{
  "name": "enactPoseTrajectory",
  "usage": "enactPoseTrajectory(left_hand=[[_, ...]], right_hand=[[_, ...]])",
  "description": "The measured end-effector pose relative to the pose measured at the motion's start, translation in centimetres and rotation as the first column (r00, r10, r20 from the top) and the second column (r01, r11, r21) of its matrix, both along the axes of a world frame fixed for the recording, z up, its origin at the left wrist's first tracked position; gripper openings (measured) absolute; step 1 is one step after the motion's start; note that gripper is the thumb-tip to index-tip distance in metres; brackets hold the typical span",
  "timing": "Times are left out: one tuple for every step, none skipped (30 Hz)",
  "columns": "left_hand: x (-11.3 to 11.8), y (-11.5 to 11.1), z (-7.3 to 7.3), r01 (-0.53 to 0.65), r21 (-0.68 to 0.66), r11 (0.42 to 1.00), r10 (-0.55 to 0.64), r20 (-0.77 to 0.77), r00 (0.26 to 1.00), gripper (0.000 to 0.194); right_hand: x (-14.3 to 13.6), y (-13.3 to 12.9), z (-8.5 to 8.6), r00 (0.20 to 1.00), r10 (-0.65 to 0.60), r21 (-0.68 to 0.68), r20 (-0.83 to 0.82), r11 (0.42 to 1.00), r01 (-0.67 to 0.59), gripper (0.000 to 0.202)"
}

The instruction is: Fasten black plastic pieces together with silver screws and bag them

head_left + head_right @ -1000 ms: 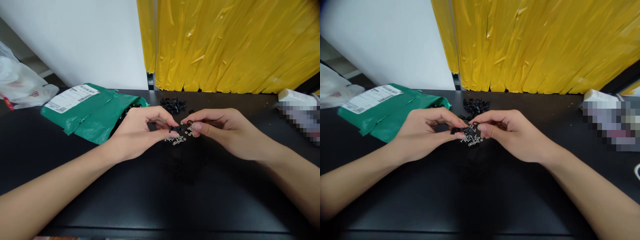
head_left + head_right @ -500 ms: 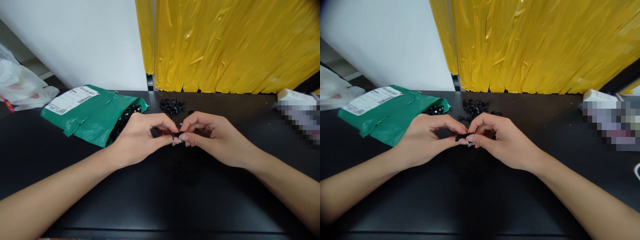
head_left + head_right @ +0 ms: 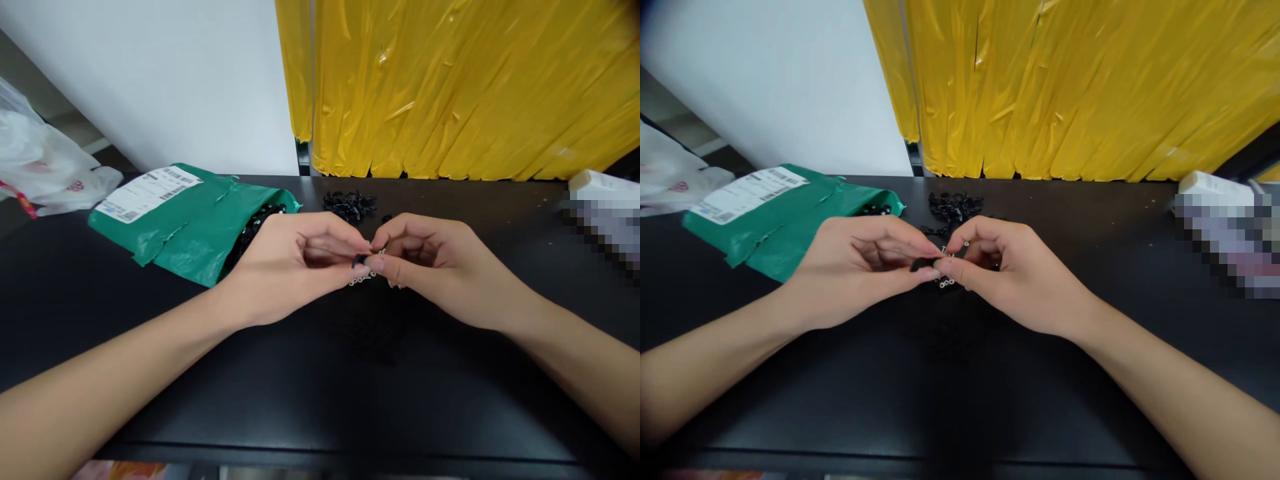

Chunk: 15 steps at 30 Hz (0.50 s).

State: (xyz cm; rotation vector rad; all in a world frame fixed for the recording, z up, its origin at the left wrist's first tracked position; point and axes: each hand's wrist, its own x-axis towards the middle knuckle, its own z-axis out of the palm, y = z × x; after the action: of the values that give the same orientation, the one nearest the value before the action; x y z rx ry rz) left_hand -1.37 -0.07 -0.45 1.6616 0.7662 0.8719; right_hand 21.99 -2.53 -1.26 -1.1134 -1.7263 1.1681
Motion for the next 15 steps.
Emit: enactPoseTrajectory(left_hand=[[0.04,-0.05,0.06,-0.007,0.007,1.0,0.007,0.0,1.0,0.016],[0.06,-0.08,0.09,-0.015,0.019,1.0,0.015,0.001,1.0,0.016],[0.08,-0.1,0.09,-0.023,0.027,0.999,0.023,0.001,1.0,0.016],[0.11,-0.1,0.06,-0.031,0.033,0.999,0.031,0.002,1.0,0.017],[0.13,-0.1,0.01,-0.039,0.036,0.999,0.039,0.002,0.999,0.018],[0.16,-0.09,-0.05,-0.049,0.037,0.998,0.049,0.003,0.999,0.019],[0.2,-0.08,-0.11,-0.058,0.036,0.998,0.058,0.0,0.998,0.019],[0.24,-0.07,-0.16,-0.068,0.037,0.997,0.068,-0.002,0.998,0.019],[0.29,-0.06,-0.21,-0.077,0.042,0.996,0.077,-0.004,0.997,0.018],[0.34,-0.07,-0.24,-0.087,0.048,0.995,0.088,-0.004,0.996,0.018],[0.38,-0.08,-0.26,-0.094,0.053,0.994,0.095,-0.002,0.996,0.018],[0.43,-0.1,-0.27,-0.094,0.056,0.994,0.094,0.004,0.996,0.018],[0.48,-0.12,-0.27,-0.09,0.058,0.994,0.089,0.018,0.996,0.018],[0.51,-0.15,-0.26,-0.084,0.058,0.995,0.083,0.031,0.996,0.018],[0.53,-0.18,-0.25,-0.078,0.058,0.995,0.076,0.039,0.996,0.019]], right_hand=[[0.01,-0.03,0.04,1.0,-0.006,0.01,0.011,1.0,0.006,0.024],[0.02,-0.08,0.08,0.999,-0.016,0.02,0.028,1.0,0.015,0.025],[0.01,-0.12,0.12,0.998,-0.023,0.03,0.053,0.999,0.022,0.027],[-0.01,-0.17,0.14,0.996,-0.029,0.041,0.084,0.999,0.025,0.03],[-0.05,-0.22,0.16,0.992,-0.031,0.055,0.119,0.998,0.024,0.032],[-0.09,-0.27,0.17,0.988,-0.03,0.071,0.154,0.997,0.019,0.035],[-0.14,-0.31,0.17,0.982,-0.026,0.086,0.186,0.996,0.01,0.037],[-0.19,-0.34,0.17,0.978,-0.023,0.099,0.209,0.995,0.003,0.038],[-0.24,-0.37,0.17,0.975,-0.022,0.109,0.221,0.994,-0.002,0.039],[-0.27,-0.38,0.17,0.974,-0.022,0.115,0.225,0.993,-0.004,0.039],[-0.29,-0.39,0.18,0.974,-0.021,0.118,0.226,0.993,-0.006,0.039],[-0.3,-0.4,0.19,0.974,-0.018,0.121,0.226,0.993,-0.009,0.038],[-0.3,-0.4,0.2,0.974,-0.015,0.125,0.227,0.992,-0.014,0.038],[-0.29,-0.4,0.21,0.974,-0.013,0.131,0.226,0.991,-0.017,0.038],[-0.28,-0.39,0.22,0.974,-0.011,0.137,0.227,0.99,-0.021,0.038]])
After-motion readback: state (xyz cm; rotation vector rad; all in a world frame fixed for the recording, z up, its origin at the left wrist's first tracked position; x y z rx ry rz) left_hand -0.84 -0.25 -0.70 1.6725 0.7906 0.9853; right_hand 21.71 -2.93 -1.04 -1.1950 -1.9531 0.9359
